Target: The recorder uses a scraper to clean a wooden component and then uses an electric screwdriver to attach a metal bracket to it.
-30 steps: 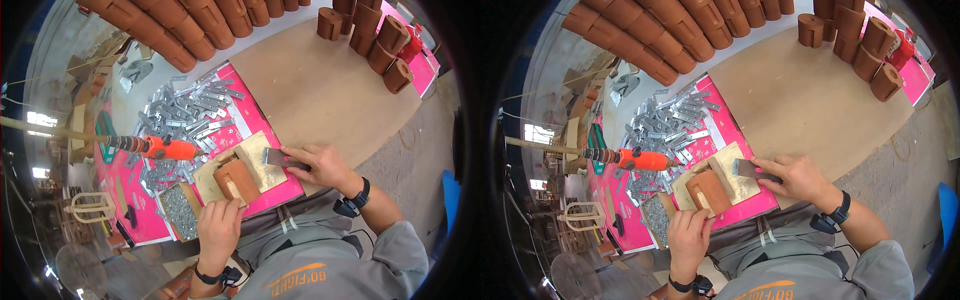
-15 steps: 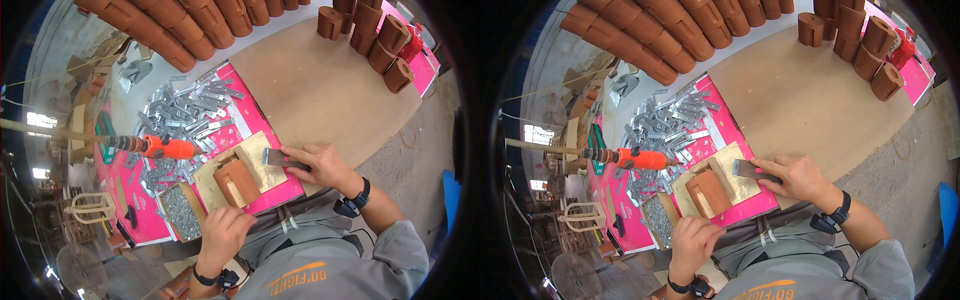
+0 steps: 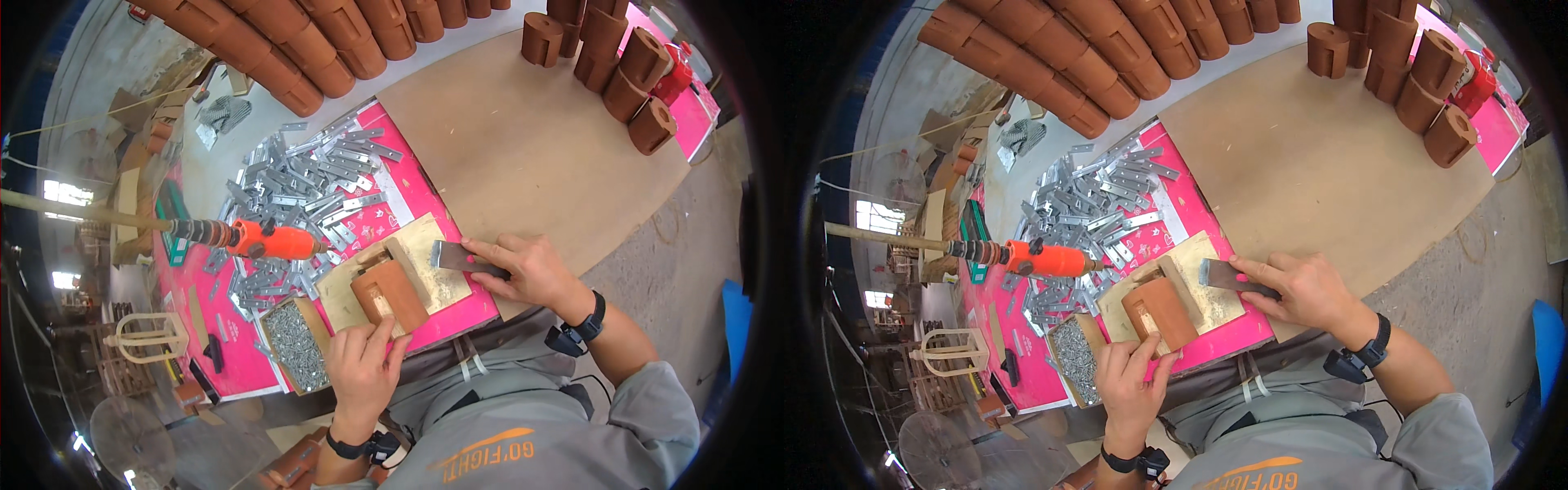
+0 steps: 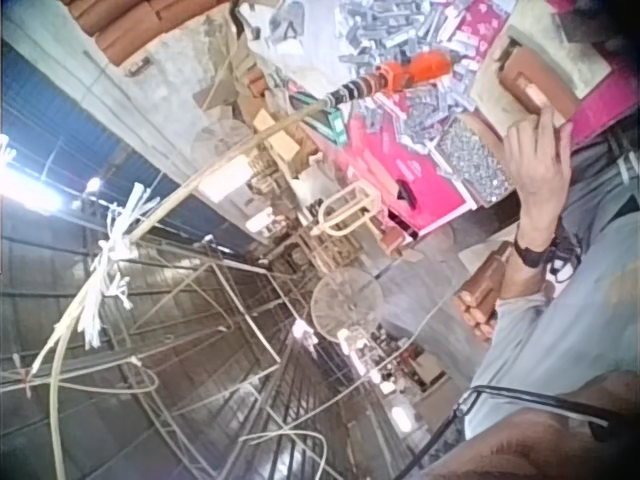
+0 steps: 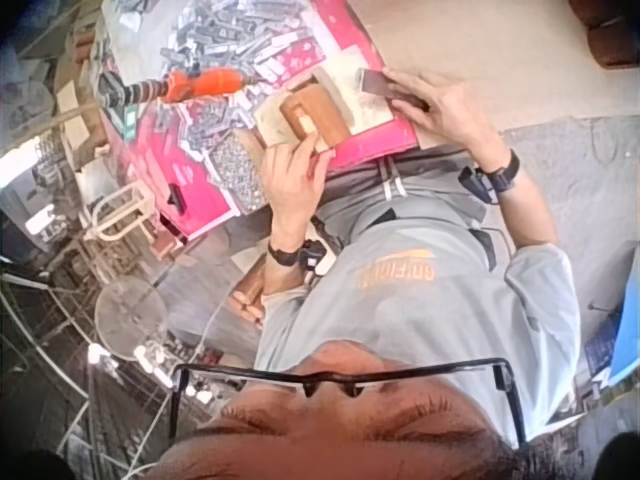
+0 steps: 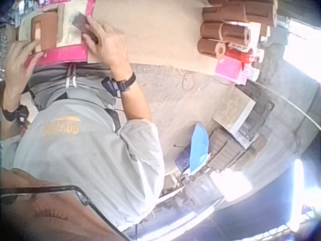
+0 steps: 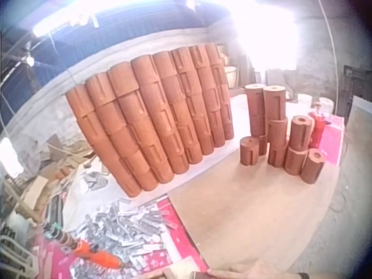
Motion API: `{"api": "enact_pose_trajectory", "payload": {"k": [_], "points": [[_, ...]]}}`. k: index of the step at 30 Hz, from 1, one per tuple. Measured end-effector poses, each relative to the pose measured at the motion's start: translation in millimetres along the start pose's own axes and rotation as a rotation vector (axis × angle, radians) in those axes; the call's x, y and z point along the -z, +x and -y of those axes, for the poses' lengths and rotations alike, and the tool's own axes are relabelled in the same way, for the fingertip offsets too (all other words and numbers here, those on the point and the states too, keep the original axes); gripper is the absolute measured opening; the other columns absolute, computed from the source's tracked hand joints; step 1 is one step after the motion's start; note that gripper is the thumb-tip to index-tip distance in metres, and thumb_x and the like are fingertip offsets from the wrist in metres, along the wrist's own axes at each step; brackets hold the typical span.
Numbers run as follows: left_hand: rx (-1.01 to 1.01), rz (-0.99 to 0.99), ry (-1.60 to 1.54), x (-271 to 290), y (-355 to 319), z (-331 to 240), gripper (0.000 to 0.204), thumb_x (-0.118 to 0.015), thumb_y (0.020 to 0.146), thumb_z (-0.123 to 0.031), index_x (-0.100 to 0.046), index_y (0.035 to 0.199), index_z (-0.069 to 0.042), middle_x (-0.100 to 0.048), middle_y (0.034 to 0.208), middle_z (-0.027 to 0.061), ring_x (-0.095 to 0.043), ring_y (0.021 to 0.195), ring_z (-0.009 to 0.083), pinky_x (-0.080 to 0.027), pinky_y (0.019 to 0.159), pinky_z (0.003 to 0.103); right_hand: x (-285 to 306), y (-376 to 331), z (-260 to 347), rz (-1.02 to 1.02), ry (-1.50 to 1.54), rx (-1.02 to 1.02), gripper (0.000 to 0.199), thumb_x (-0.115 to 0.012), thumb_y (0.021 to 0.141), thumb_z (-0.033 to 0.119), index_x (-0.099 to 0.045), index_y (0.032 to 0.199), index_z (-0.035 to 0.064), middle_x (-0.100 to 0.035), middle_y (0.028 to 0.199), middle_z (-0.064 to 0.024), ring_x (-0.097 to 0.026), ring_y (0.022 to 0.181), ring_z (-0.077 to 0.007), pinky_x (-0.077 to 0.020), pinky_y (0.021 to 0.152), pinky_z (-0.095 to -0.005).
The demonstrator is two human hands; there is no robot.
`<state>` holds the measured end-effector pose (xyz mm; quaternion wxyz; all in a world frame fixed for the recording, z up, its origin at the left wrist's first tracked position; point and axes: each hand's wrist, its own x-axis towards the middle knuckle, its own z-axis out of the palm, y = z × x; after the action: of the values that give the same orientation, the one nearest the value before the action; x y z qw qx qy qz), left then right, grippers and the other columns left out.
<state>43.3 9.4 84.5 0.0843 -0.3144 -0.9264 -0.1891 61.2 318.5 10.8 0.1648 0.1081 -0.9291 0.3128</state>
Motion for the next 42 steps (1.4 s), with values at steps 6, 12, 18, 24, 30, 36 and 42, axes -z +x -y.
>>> {"api": "enact_pose_trajectory", "payload": {"k": [6,12,18,24,30,36,42], "points": [[0.073,-0.089,-0.161,-13,-10,2,0.028,-0.094,0.078,-0.01,-0.082,0.103,-0.008,-0.066,0.087,0.004,-0.063,0.082,0.026,-0.049,0.075,0.04,-2,1,0,0.001,0.012,-0.001,0.057,-0.086,0.089,0.034,-0.073,0.144,0.024,-0.064,0.078,-0.0053,-0.066,0.062,-0.0253,-0.0547,0.057,-0.0394],[-0.007,-0.124,-0.186,-17,-17,3,0.023,-0.095,0.076,-0.007,-0.078,0.091,-0.009,-0.068,0.085,0.0049,-0.064,0.081,0.0262,-0.049,0.072,0.039,0,0,2,0.025,-0.018,-0.018,0.057,-0.087,0.089,0.033,-0.072,0.145,0.0248,-0.064,0.079,-0.0057,-0.066,0.062,-0.0262,-0.055,0.056,-0.0399],[-0.223,-0.065,-0.266,-5,-28,6,0.027,-0.095,0.075,-0.012,-0.076,0.094,-0.009,-0.067,0.088,0.0048,-0.064,0.085,0.0298,-0.05,0.077,0.043,0,0,2,0.028,-0.009,-0.016,0.059,-0.087,0.088,0.031,-0.072,0.145,0.0239,-0.063,0.079,-0.0062,-0.066,0.062,-0.0269,-0.055,0.056,-0.0403],[-0.027,-0.085,0.032,-3,-14,5,0.034,-0.094,0.078,-0.016,-0.075,0.105,-0.009,-0.067,0.105,0.0073,-0.064,0.097,0.0307,-0.05,0.081,0.044,-1,1,4,0.017,0.008,-0.018,0.059,-0.087,0.088,0.03,-0.072,0.145,0.0238,-0.063,0.078,-0.0062,-0.066,0.062,-0.0268,-0.0552,0.057,-0.0399],[-0.094,0.076,0.089,7,-2,4,0.034,-0.09,0.082,-0.015,-0.074,0.112,-0.009,-0.066,0.101,0.0068,-0.064,0.099,0.0304,-0.05,0.083,0.044,2,2,6,0.026,-0.001,-0.028,0.058,-0.087,0.089,0.03,-0.072,0.145,0.0241,-0.064,0.078,-0.0062,-0.066,0.063,-0.0267,-0.0557,0.057,-0.0399],[-0.054,0.2,0.029,13,8,-1,0.023,-0.085,0.084,-0.01,-0.071,0.103,-0.008,-0.063,0.095,0.0079,-0.061,0.092,0.0311,-0.048,0.082,0.044,2,1,4,0.028,-0.019,-0.021,0.058,-0.086,0.09,0.032,-0.071,0.146,0.0248,-0.064,0.079,-0.0061,-0.066,0.062,-0.0267,-0.0556,0.056,-0.0398],[-0.051,0.233,-0.02,14,12,-3,0.022,-0.084,0.084,-0.01,-0.07,0.1,-0.009,-0.063,0.095,0.0083,-0.061,0.094,0.0315,-0.048,0.082,0.044,1,0,3,0.016,-0.005,-0.013,0.058,-0.086,0.091,0.033,-0.071,0.146,0.0253,-0.063,0.078,-0.0055,-0.066,0.062,-0.0265,-0.0554,0.056,-0.0398]]}}
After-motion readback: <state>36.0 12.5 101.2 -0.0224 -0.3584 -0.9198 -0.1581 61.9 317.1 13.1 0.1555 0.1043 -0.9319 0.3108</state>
